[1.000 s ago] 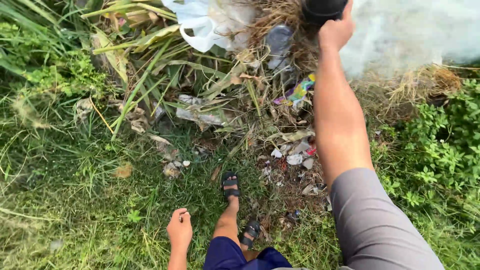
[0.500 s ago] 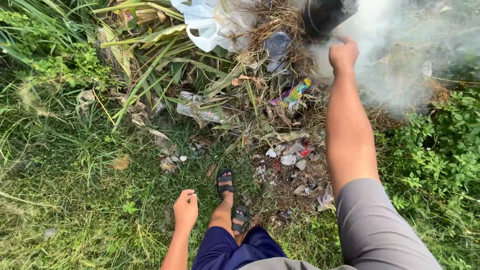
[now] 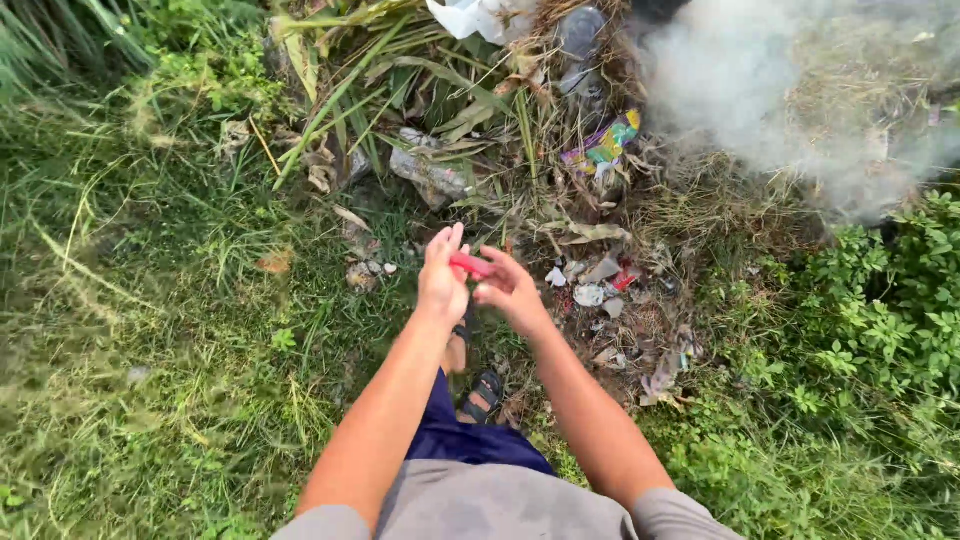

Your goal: Gathering various pieces of trash and yard waste and throwing them onto a small fire in a backyard.

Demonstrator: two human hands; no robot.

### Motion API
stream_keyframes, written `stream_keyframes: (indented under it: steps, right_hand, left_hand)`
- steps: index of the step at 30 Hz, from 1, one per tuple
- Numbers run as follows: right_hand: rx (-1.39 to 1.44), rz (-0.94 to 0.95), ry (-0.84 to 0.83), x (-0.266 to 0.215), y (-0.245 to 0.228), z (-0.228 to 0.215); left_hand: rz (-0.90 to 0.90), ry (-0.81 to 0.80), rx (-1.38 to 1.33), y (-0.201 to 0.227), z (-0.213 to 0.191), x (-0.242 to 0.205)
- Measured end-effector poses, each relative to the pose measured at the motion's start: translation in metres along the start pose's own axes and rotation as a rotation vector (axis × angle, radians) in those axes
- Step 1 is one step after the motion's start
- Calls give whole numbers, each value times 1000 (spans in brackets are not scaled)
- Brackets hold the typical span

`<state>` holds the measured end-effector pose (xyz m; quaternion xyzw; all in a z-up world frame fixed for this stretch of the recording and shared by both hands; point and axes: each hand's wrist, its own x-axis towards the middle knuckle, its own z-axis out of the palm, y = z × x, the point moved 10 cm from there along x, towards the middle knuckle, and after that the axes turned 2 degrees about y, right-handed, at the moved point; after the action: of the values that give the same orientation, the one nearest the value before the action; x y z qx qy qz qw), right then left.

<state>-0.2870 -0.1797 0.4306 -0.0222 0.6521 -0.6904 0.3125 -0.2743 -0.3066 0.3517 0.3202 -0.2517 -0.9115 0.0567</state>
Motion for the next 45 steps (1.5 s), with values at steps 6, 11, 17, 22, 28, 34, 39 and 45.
stream_keyframes:
  steps: [6, 11, 17, 22, 28, 34, 39, 45]
  right_hand:
    - [55, -12, 75, 11, 9, 24]
    - [-224, -81, 51, 70, 10, 39]
    - [134, 51, 447, 218, 31, -5]
    - [197, -68, 742, 345, 57, -57]
    - [324, -100, 847, 410, 86, -67]
    - [622, -167, 784, 463, 98, -93]
    - [533, -295, 762, 491, 76, -122]
    - [564, -317, 747, 517, 82, -138]
  left_hand:
    - [63, -190, 261, 8, 9, -13]
    - [-58, -283, 335, 33, -7, 22]
    - [-63, -191, 998, 100, -148, 106]
    - [-745, 215, 1965, 197, -338, 69]
    - [-1038, 76, 2250, 165, -423, 41]
    - [-1027, -23, 2270, 148, -405, 65]
    - [-856, -554, 2446, 98, -479, 53]
    - [-885, -258, 2431, 114, -468, 59]
